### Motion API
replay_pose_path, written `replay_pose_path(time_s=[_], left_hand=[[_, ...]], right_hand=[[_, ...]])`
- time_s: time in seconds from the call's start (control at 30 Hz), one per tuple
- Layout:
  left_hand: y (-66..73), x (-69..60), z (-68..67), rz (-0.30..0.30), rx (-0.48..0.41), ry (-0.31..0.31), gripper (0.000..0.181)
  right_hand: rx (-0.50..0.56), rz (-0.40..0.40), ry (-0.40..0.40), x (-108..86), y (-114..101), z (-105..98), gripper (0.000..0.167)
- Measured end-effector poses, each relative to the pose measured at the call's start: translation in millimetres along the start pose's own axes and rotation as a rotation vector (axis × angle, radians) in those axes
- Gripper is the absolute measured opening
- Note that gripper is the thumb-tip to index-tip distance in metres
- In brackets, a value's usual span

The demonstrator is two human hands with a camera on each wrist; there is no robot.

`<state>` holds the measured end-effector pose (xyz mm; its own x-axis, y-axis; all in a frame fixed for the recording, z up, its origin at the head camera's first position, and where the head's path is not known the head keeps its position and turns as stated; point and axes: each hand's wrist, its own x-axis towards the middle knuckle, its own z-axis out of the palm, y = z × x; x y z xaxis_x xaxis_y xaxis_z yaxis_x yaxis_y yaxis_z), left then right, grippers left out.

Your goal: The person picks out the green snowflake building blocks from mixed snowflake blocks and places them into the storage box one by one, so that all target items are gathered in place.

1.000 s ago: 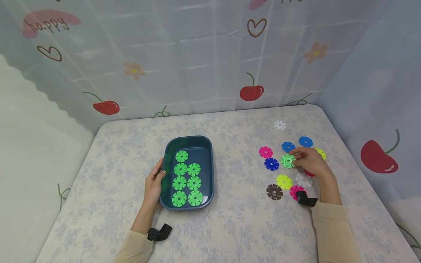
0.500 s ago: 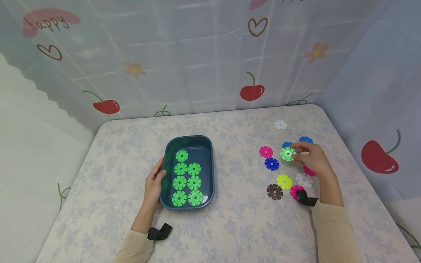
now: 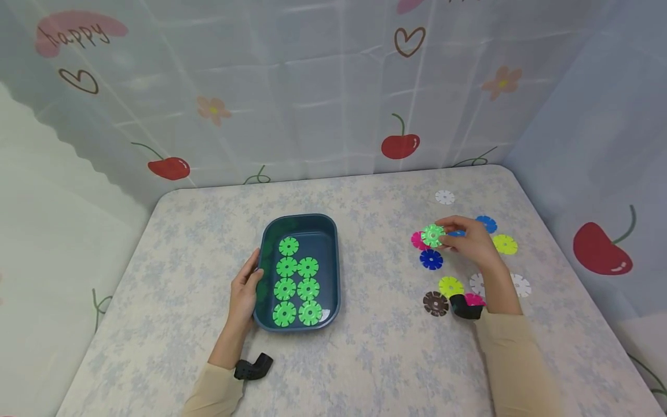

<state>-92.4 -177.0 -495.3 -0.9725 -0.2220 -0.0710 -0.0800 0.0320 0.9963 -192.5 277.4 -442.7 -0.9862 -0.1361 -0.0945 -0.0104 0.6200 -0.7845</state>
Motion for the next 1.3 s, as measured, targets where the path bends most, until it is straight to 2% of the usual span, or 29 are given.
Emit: replay_pose_path(time_s=[0.13, 0.33, 0.6, 0.77, 1.03, 1.3], left_hand=[[0.5, 0.3, -0.6, 0.005, -0.003, -0.005, 0.05], [0.5, 0.4, 0.3, 0.0, 0.003, 0.006, 0.05], [2.1, 0.4, 1.0, 0.017, -0.003, 0.005, 0.05], [1.8, 0.8, 1.1, 0.017, -0.006, 0.008, 0.049], [0.5, 1.1, 0.9, 0.033, -0.009, 0.006, 0.049], [-0.5, 1.9, 1.6, 0.025, -0.013, 0.011, 0.05]], right_hand=[[0.02, -0.044, -0.052, 10.8, -18.6, 7.7, 0.037], [0.095, -0.12, -0.146, 32.4, -57.5, 25.0, 0.035], [0.108, -0.226, -0.263, 63.1, -116.9, 62.3, 0.031], [0.105, -0.314, -0.337, 77.1, -144.6, 89.6, 0.029], [0.045, -0.398, -0.484, 95.1, -168.8, 131.2, 0.03], [-0.096, -0.439, -0.591, 105.1, -175.9, 160.8, 0.032]])
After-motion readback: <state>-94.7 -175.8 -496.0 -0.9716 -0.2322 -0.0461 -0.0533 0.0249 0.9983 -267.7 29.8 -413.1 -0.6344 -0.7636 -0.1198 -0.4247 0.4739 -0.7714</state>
